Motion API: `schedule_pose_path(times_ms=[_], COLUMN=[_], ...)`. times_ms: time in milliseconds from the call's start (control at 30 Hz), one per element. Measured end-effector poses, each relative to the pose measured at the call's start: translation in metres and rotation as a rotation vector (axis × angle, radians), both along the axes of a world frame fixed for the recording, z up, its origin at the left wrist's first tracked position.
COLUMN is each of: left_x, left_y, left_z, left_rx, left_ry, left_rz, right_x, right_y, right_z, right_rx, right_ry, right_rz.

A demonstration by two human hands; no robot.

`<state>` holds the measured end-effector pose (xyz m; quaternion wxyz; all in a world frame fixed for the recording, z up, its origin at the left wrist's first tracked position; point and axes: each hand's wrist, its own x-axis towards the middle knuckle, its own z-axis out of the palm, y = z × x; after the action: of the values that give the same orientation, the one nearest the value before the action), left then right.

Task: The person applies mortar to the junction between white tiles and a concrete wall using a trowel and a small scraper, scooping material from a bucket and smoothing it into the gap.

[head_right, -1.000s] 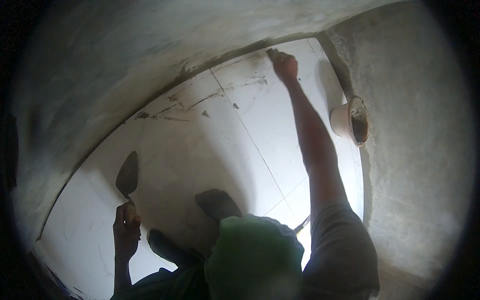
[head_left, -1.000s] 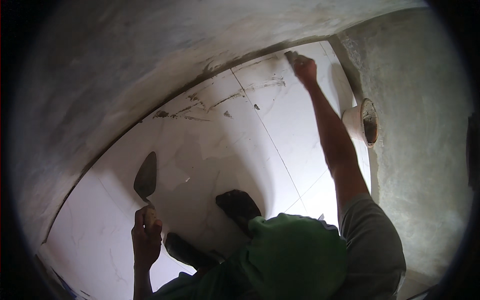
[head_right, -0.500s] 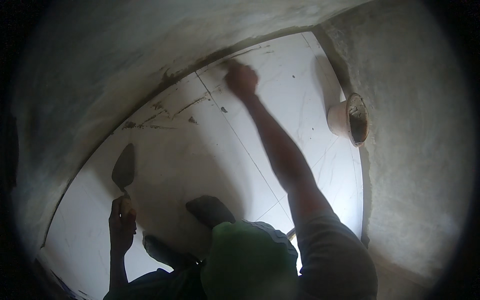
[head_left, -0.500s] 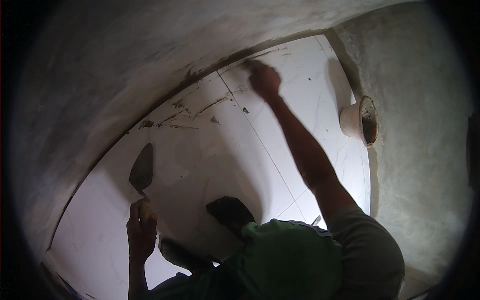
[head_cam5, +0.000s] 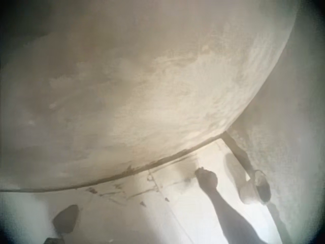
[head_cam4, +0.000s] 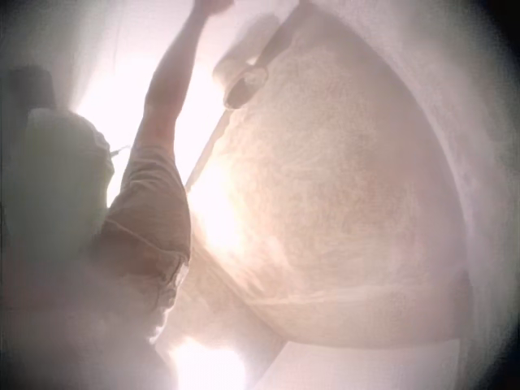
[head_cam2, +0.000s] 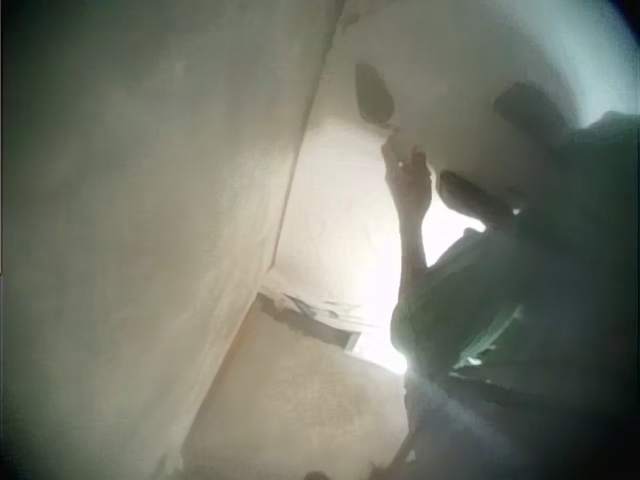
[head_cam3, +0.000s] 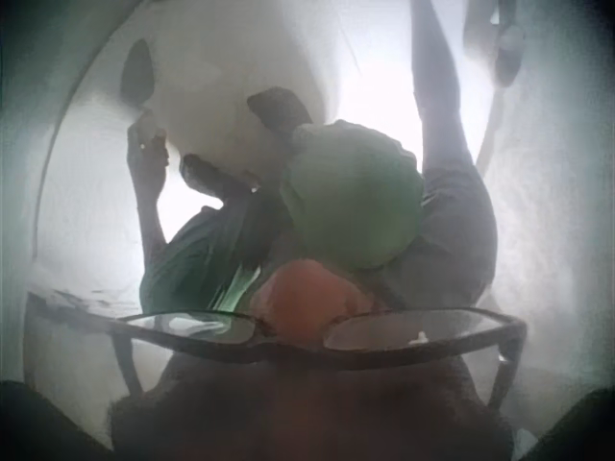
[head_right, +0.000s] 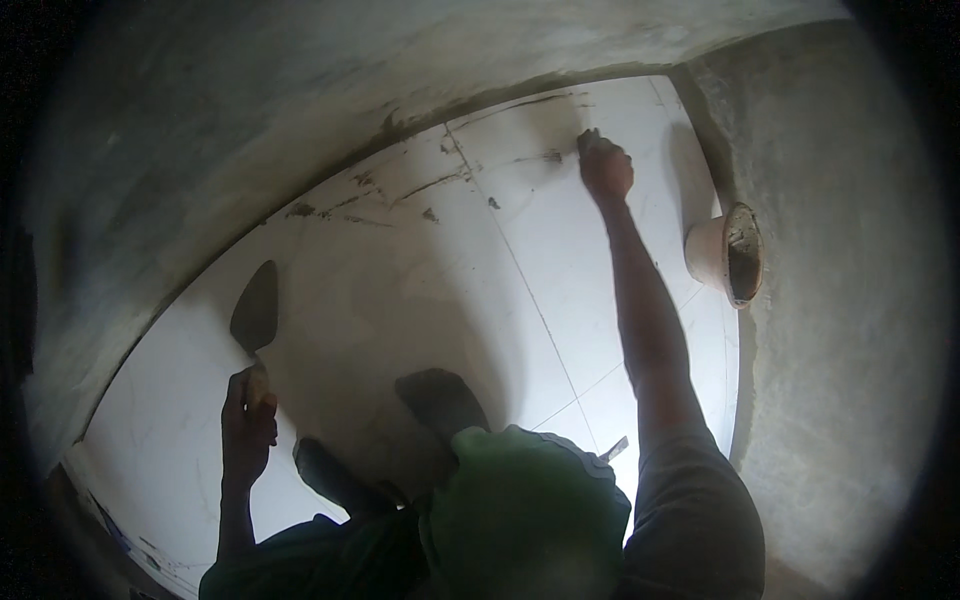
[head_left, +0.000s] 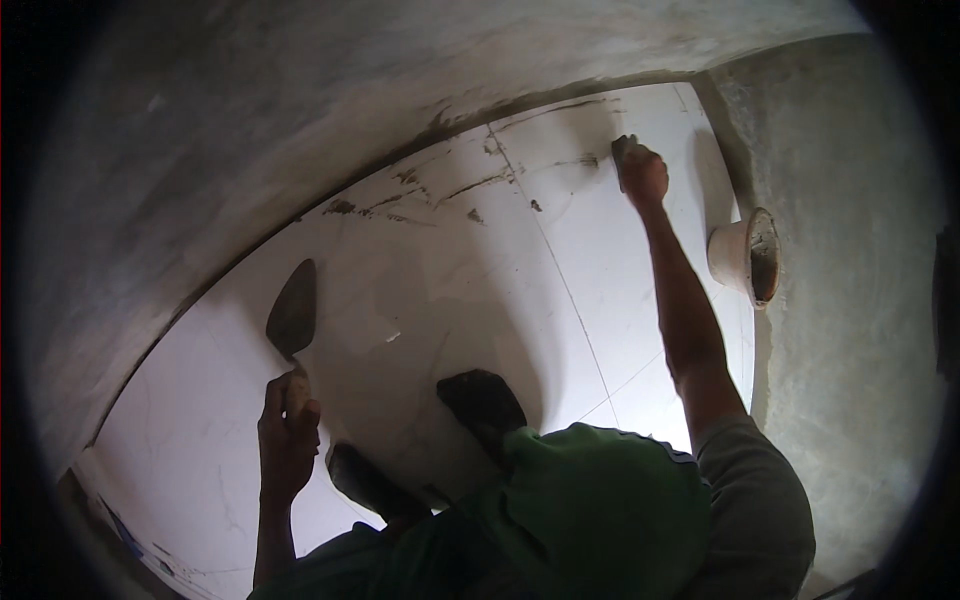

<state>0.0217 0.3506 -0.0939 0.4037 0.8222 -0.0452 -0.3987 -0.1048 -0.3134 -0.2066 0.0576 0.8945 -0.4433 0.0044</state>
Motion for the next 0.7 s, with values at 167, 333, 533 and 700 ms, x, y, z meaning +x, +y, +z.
schedule_pose_path(times_ms=[167, 333, 533, 700], left_x=[0.000, -0.003, -0.010, -0.014], left_y=[-0.003, 0.002, 0.033, 0.042], left_z=[0.003, 0.016, 0.002, 0.004], left_rx=[0.002, 0.008, -0.060, -0.060], left_ry=[0.080, 0.069, 0.042, 0.080], left_rz=[-0.012, 0.029, 0.086, 0.143], right_x=[0.036, 0.048, 0.064, 0.104], right_y=[0.138, 0.195, 0.255, 0.278], right_z=[-0.009, 0.036, 0.017, 0.000], right_rx=[0.266, 0.347, 0.351, 0.262], right_ry=[-0.419, -0.396, -0.308, -0.195], right_rz=[0.229, 0.143, 0.182, 0.207])
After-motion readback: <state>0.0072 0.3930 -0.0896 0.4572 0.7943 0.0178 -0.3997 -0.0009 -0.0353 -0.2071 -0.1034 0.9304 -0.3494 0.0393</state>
